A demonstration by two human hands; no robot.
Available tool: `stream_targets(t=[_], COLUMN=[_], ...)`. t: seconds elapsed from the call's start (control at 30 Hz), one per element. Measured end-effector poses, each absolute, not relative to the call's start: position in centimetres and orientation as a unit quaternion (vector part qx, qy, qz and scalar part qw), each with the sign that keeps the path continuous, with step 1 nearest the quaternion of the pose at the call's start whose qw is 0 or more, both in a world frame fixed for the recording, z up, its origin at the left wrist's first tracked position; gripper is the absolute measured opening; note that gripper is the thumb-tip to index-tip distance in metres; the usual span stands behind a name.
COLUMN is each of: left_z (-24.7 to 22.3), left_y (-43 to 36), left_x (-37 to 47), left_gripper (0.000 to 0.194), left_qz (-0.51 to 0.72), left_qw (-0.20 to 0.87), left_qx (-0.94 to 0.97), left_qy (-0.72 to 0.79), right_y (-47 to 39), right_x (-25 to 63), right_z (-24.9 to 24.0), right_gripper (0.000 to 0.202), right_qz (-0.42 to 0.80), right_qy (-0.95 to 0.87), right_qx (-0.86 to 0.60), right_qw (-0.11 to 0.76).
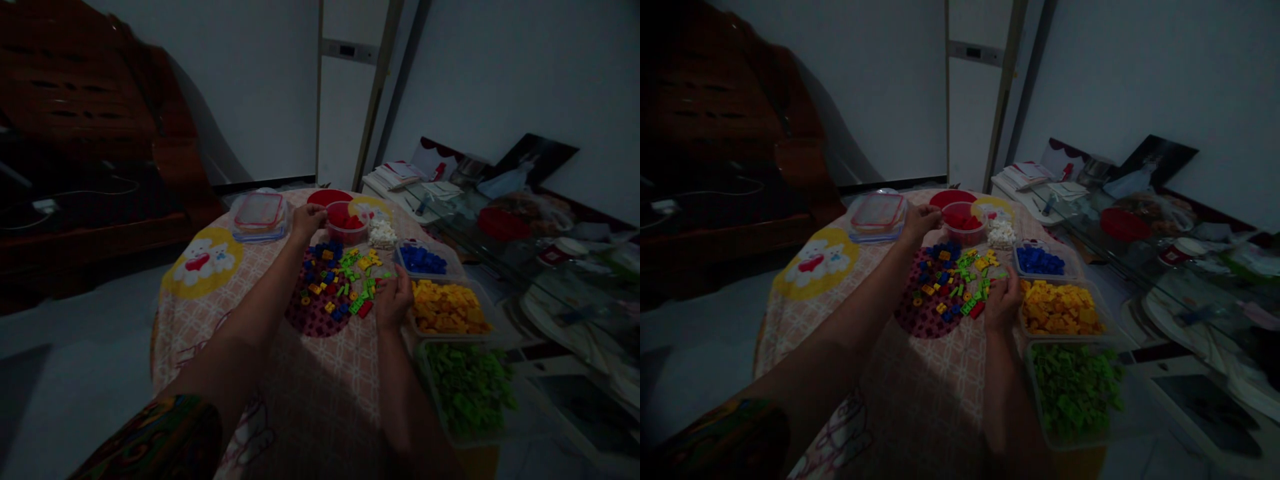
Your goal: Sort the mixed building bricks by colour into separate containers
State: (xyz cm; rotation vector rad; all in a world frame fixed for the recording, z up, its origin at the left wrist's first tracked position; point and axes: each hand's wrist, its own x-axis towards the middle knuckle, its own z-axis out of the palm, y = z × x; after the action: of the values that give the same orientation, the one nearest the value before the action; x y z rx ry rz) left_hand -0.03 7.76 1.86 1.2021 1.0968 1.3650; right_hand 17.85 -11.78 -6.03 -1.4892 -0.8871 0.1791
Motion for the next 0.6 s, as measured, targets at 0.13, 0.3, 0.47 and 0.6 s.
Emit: stream_targets(t=[0.13, 0.3, 0.47, 0.6], left_z=[2.1, 1.1, -1.0, -3.0], left_y=[8.6, 4.5, -0.7, -3.1], left_x=[1.3, 1.7, 3.8, 6.2], left_gripper=[0.031, 0.022, 0.024, 0.024], left_qz=[0.544, 0.459, 0.318, 0.257], left_qw=[0.416, 0.279, 0.247, 0.275], left_qx=[0.559, 0.718, 0.866, 0.915], left_qy=[0.467, 0.442, 0.295, 0.147], right_y=[-11.9, -12.2, -13.2, -14.2], right_x=[17.7, 15.3, 12.2, 11.9], right_z=[-5.8, -5.1, -3.4, -2.4], right_gripper=[0.045, 0.031, 0.026, 0.021], right_qz=[-0.001, -0.132, -0.177, -0.217], right_qy=[-0.446, -0.606, -0.687, -0.653], right_qx=[-0.653, -0.577, -0.500, -0.492], right_qw=[0.612, 0.531, 0.496, 0.533])
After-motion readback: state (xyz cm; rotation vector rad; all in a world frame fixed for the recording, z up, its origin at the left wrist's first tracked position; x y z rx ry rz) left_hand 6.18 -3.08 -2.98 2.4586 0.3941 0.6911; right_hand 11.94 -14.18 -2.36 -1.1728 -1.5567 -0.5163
